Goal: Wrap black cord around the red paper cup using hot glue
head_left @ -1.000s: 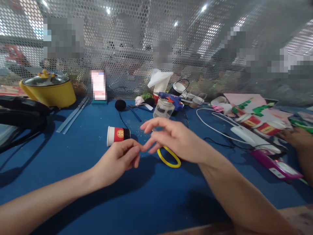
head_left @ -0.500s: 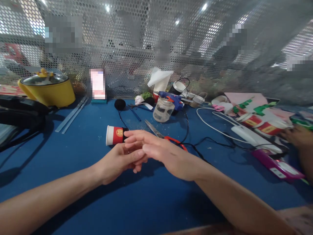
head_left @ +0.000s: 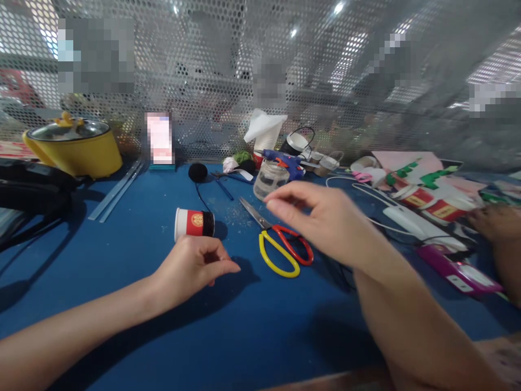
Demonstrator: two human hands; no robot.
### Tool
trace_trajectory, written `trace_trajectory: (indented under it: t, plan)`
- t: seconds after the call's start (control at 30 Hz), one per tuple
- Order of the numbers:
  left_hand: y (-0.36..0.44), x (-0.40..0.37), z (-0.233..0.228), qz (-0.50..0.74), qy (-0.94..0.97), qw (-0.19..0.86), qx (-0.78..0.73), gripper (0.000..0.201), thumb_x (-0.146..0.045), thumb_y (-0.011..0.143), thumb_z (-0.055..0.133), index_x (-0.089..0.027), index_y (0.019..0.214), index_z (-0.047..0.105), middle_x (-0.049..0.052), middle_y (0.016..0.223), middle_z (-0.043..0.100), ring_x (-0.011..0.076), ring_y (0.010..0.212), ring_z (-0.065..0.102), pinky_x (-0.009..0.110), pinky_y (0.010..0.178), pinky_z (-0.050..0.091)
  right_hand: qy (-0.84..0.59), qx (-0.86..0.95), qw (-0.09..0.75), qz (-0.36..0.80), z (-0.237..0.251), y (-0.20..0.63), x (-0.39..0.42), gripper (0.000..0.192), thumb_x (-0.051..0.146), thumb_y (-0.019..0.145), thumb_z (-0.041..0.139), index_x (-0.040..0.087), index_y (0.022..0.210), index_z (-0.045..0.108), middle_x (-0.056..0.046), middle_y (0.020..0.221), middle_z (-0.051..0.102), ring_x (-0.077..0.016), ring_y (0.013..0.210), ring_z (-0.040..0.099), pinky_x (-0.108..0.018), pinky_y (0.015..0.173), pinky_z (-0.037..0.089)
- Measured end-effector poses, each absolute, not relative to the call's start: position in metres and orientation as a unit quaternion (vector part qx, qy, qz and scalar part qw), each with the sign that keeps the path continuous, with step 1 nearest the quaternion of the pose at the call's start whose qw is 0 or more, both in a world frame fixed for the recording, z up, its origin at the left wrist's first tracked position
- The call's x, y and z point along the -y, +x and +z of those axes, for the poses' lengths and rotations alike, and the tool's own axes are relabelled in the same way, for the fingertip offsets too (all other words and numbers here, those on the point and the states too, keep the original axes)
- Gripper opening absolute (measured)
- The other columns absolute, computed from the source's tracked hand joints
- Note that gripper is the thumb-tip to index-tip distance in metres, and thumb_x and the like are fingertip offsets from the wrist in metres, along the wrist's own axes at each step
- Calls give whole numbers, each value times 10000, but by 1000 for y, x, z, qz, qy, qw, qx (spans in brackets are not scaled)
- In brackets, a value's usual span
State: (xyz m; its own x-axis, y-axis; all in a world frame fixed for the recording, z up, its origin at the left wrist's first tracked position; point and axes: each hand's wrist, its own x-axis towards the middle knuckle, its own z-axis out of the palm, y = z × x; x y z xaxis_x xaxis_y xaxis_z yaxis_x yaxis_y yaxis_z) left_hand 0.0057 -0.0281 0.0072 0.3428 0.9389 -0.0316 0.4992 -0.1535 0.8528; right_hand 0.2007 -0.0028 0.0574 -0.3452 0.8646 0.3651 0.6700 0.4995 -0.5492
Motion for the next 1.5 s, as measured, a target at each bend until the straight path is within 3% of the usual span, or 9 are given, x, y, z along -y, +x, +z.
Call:
trace_trajectory:
  t: [0.23, 0.43, 0.63, 0.73, 0.93, 1.1, 1.23, 1.37, 1.5]
  plan:
    - [8, 28, 6, 232, 772, 333, -489, 114, -214, 677, 532, -144, 589, 545, -21, 527, 560, 86, 492, 507, 173, 452, 378, -433, 860, 142, 232, 21, 160, 15, 336, 443, 772, 435, 157, 635, 545, 0, 563, 540, -90, 503, 460, -211, 471, 292]
    - [3, 22, 17, 260, 697, 461, -484, 209, -272, 666, 557, -150, 836, 560, 21, 757, 628, 113, 583, 572, 215, 523, 450, -408, 878, 109, 224, 27, 177, -4, 222, 229, 823, 391, 160, 679, 546, -1, 610, 569, -86, 552, 490, -202, 527, 318]
    - [-9, 19, 40, 345, 735, 279, -512, 232, -337, 724, 492, -160, 825, 603, 27, 702, 620, 114, 567, 548, 209, 506, 423, -436, 889, -10, 139, 18, 183, -13, 172, 160, 768, 440, 183, 808, 606, -52, 784, 628, -171, 733, 556, -247, 583, 348]
    - [-10, 18, 45, 381, 731, 236, -515, 230, -326, 744, 465, -159, 701, 616, 30, 735, 630, 113, 595, 545, 201, 526, 425, -486, 869, -67, 60, 18, 183, -13, 233, 214, 786, 423, 150, 660, 608, -95, 734, 611, -198, 674, 558, -263, 519, 330]
    - [-5, 19, 36, 385, 688, 360, -498, 270, -332, 754, 456, -157, 600, 593, 10, 597, 620, 113, 582, 556, 213, 578, 449, -453, 830, 165, 281, 18, 173, -4, 261, 377, 718, 533, 170, 877, 550, -21, 747, 575, -112, 622, 517, -221, 520, 383]
    - [-2, 22, 31, 381, 690, 443, -427, 278, -353, 783, 415, -144, 746, 594, 54, 759, 643, 146, 701, 582, 261, 645, 465, -337, 736, 189, 555, 12, 156, 11, 226, 312, 763, 476, 136, 906, 482, 0, 675, 539, -76, 502, 523, -184, 418, 418]
    - [-9, 17, 40, 353, 759, 232, -495, 283, -378, 736, 477, -158, 869, 597, 48, 894, 633, 167, 785, 570, 241, 684, 435, -385, 736, 173, 529, 20, 164, 12, 219, 300, 815, 379, 141, 715, 490, 4, 553, 550, -70, 427, 506, -184, 413, 410]
    - [-22, 7, 46, 288, 763, 101, -569, 294, -372, 773, 410, -181, 912, 584, 5, 662, 640, 125, 580, 555, 212, 561, 404, -420, 797, 145, 410, 33, 180, 5, 300, 306, 838, 320, 146, 727, 547, -11, 532, 596, -98, 506, 544, -223, 529, 432]
    - [-26, 2, 44, 333, 757, 21, -561, 281, -326, 745, 463, -158, 951, 555, 74, 938, 595, 125, 660, 548, 226, 581, 418, -371, 847, 102, 367, 39, 188, 4, 345, 145, 746, 453, 208, 1080, 513, -57, 1029, 581, -100, 693, 582, -222, 624, 445]
